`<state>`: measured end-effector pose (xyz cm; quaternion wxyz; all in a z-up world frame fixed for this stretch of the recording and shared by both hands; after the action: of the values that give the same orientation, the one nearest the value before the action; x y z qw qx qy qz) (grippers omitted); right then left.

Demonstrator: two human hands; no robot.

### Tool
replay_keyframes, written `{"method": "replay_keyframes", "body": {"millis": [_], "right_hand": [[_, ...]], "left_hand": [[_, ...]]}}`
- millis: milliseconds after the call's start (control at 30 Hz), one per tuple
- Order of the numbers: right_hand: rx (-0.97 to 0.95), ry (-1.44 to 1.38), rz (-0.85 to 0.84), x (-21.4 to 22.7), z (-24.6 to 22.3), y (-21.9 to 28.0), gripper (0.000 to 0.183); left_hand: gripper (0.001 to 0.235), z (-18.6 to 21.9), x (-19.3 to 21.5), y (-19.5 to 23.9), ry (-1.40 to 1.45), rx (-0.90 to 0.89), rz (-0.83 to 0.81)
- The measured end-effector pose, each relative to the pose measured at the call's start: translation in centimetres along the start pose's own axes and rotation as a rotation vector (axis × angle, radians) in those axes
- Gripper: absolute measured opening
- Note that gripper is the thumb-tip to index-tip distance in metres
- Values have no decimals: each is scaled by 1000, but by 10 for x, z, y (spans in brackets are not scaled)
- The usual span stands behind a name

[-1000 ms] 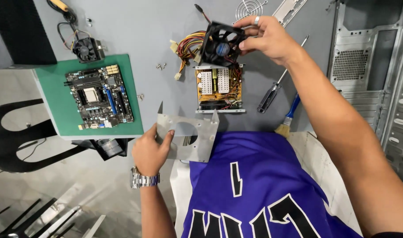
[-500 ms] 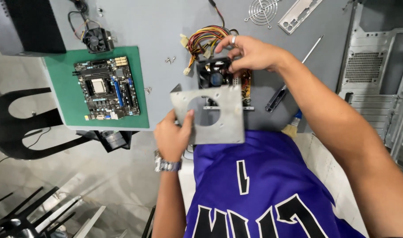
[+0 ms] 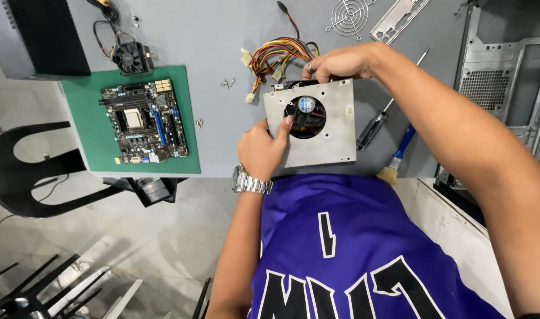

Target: The person assembles a computer power supply unit by attaching a fan and a metal cover plate. They use a screwdriver to secure screws, align the fan, and fasten the cover plate to the power supply casing.

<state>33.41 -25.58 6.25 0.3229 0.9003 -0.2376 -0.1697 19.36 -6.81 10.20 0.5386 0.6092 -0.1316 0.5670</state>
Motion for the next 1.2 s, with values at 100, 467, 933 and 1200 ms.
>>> {"method": "replay_keyframes", "body": {"millis": [100, 467, 933, 1200], "right_hand": [[-45, -26, 42, -4, 5, 1, 52], [26, -544, 262, -44, 50, -14, 36], [332, 101, -44, -60, 45, -11, 43], [211, 373, -180, -68, 24, -5, 38]], "left_hand": [[65, 3, 4, 0, -9, 11, -67], [69, -14, 10, -5, -50, 80, -159], [71, -8, 33, 25, 75, 129, -336], [66, -15, 11, 16, -82, -203, -392]]}}
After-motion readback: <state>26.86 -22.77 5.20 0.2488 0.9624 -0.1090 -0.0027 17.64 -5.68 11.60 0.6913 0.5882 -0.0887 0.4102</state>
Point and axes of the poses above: each hand's wrist, its own y-axis away from the middle knuckle, its own x-axis out of the back of the hand, z = x × y, the point moved 2 cm from there along -y, towards the middle knuckle, and after that the axes turned 13 degrees about x, right-handed, at the moved point
